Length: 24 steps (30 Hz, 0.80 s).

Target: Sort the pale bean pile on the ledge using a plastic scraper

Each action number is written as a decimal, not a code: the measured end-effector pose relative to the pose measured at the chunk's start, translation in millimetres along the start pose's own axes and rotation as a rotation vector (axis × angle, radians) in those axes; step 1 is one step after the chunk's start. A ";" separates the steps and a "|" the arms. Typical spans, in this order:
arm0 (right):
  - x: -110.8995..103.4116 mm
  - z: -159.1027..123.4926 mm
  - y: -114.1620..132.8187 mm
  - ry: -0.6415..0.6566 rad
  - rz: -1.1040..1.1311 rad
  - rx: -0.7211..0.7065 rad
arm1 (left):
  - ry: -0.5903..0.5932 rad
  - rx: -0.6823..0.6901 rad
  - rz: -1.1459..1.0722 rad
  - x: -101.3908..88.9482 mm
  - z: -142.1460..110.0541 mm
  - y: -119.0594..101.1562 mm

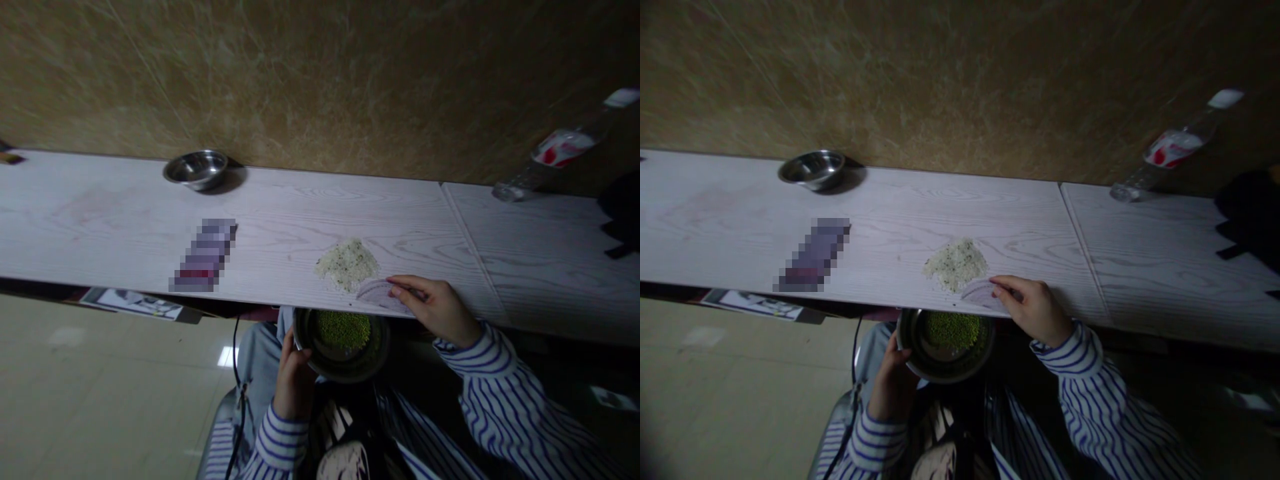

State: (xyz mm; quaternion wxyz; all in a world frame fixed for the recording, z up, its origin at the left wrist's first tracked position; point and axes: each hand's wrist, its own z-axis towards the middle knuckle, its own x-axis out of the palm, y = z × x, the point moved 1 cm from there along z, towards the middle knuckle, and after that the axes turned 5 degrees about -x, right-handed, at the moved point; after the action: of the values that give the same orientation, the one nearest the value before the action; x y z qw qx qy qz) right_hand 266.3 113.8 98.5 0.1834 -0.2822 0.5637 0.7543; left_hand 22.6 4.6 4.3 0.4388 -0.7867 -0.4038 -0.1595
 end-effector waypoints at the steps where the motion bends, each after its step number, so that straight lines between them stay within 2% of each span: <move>1: 1.0 0.7 -1.8 -0.014 -0.004 0.011 | -0.004 0.003 0.002 0.0 0.1 0.0; 4: 5.4 3.2 -4.4 -0.042 0.006 0.024 | -0.008 0.001 0.005 0.3 -0.2 -0.4; 9: 12.7 6.8 -1.6 -0.006 0.025 0.013 | 0.017 0.018 0.000 2.0 -1.8 -2.1; 16: 12.7 13.4 -7.1 -0.064 0.044 0.043 | 0.008 0.011 -0.004 2.6 -2.6 -3.1; 24: 12.9 13.2 5.8 0.015 0.054 0.016 | 0.005 0.015 0.005 1.8 -1.8 -3.9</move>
State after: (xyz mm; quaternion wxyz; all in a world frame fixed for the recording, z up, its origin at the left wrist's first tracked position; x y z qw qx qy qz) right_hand 250.0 124.1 97.5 0.1607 -0.2712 0.5786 0.7523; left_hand 20.9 5.1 8.6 0.4461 -0.7841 -0.4020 -0.1572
